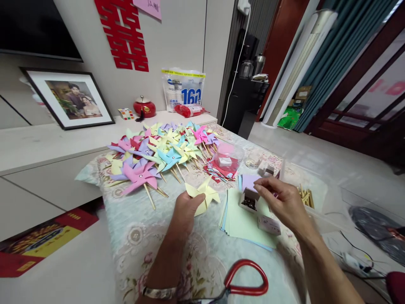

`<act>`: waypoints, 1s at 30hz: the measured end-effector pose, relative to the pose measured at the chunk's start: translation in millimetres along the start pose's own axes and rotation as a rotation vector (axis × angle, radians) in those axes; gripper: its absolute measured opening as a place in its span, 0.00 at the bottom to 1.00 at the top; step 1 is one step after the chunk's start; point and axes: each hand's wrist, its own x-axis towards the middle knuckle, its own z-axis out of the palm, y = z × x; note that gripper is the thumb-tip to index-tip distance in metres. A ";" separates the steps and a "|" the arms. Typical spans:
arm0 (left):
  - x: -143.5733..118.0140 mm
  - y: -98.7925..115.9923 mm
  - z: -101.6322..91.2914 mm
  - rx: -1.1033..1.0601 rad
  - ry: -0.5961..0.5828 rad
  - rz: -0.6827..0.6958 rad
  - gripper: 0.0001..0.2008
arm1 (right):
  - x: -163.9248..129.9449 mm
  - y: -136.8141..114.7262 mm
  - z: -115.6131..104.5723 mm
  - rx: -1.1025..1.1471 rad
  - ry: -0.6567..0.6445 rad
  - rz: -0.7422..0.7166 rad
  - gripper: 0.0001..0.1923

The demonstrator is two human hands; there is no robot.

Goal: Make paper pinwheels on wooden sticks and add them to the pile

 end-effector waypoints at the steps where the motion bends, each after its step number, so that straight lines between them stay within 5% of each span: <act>1: -0.1 0.0 -0.1 -0.008 -0.005 -0.002 0.17 | -2.7 -0.6 -4.0 -0.112 -0.072 -0.033 0.08; 10: 1.7 -3.4 -1.3 -0.005 -0.028 0.012 0.18 | -7.7 -14.7 21.4 -0.938 -0.563 0.006 0.11; 30: 0.8 -1.6 -1.6 -0.055 -0.006 0.025 0.16 | -0.4 3.6 42.0 -0.959 -0.531 0.081 0.15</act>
